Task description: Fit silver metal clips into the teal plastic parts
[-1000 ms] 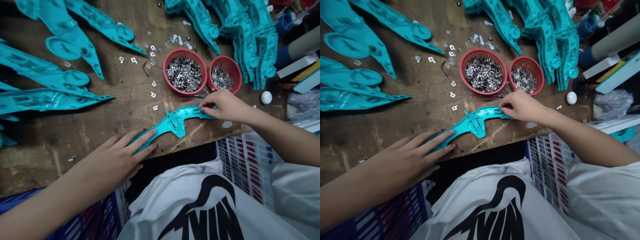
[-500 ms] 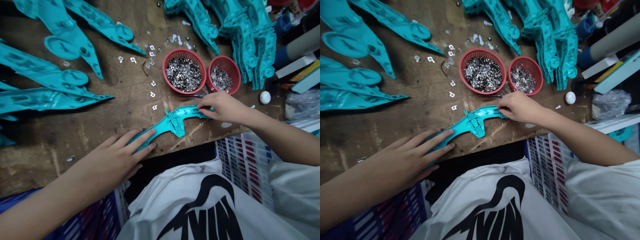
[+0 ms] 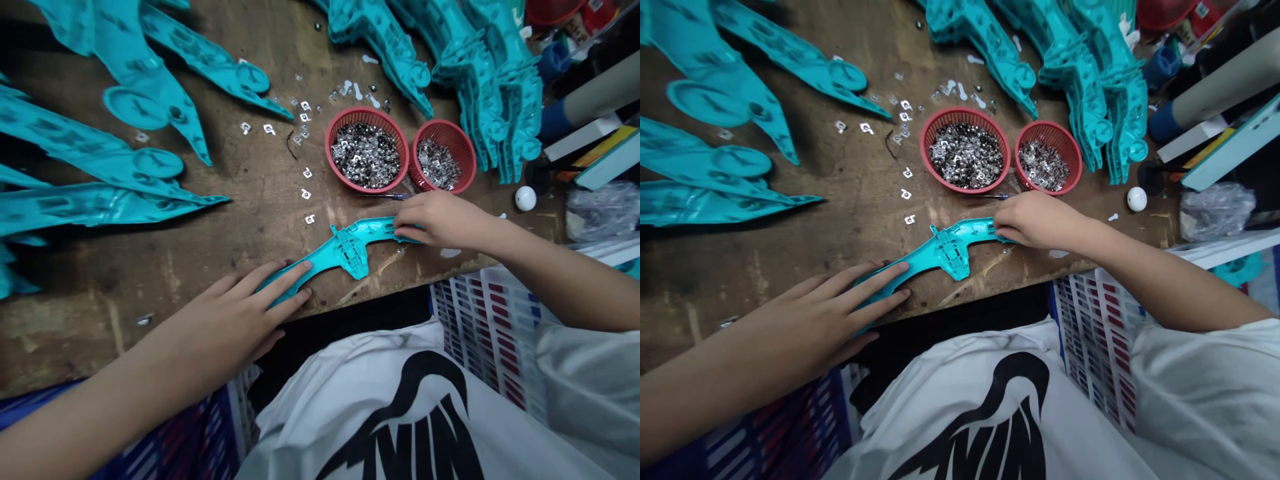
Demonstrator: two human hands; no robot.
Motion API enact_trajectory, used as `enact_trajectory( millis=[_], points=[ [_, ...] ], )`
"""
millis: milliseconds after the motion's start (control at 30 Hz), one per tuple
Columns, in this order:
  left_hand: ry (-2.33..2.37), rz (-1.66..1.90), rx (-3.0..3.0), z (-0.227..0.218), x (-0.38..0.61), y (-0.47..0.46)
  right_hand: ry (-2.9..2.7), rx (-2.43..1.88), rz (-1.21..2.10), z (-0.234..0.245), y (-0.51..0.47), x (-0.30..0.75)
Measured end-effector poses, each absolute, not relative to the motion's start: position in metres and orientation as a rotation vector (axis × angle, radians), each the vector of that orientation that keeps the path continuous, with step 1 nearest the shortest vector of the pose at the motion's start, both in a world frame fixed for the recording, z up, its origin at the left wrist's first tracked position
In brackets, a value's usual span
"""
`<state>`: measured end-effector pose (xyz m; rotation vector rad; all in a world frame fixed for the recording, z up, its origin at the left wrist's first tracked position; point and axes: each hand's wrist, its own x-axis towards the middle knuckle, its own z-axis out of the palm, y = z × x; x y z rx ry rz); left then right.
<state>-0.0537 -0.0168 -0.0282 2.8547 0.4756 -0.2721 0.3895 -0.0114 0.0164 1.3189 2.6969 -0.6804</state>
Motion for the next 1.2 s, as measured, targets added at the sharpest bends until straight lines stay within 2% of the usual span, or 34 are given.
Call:
enact_trajectory(
  millis=[100,233,567,833,1200],
  points=[
    [0.482,-0.268,2.841,-0.026,-0.053,-0.016,2.824,1.297,-0.582,0.012,-0.01,0.395],
    [0.504,-0.254,2.827,-0.032,-0.056,-0.017,2.891,1.477,-0.423,0.006,-0.007,0.4],
    [0.441,-0.202,2.883,-0.028,-0.051,-0.014,2.843,1.266,-0.584,0.017,0.0,0.405],
    [0.484,-0.202,2.874,-0.031,-0.052,-0.016,2.819,1.588,-0.424,-0.003,-0.005,0.405],
    [0.462,-0.194,2.868,-0.026,-0.05,-0.012,2.82,1.593,-0.47,-0.015,-0.004,0.404]
  ],
)
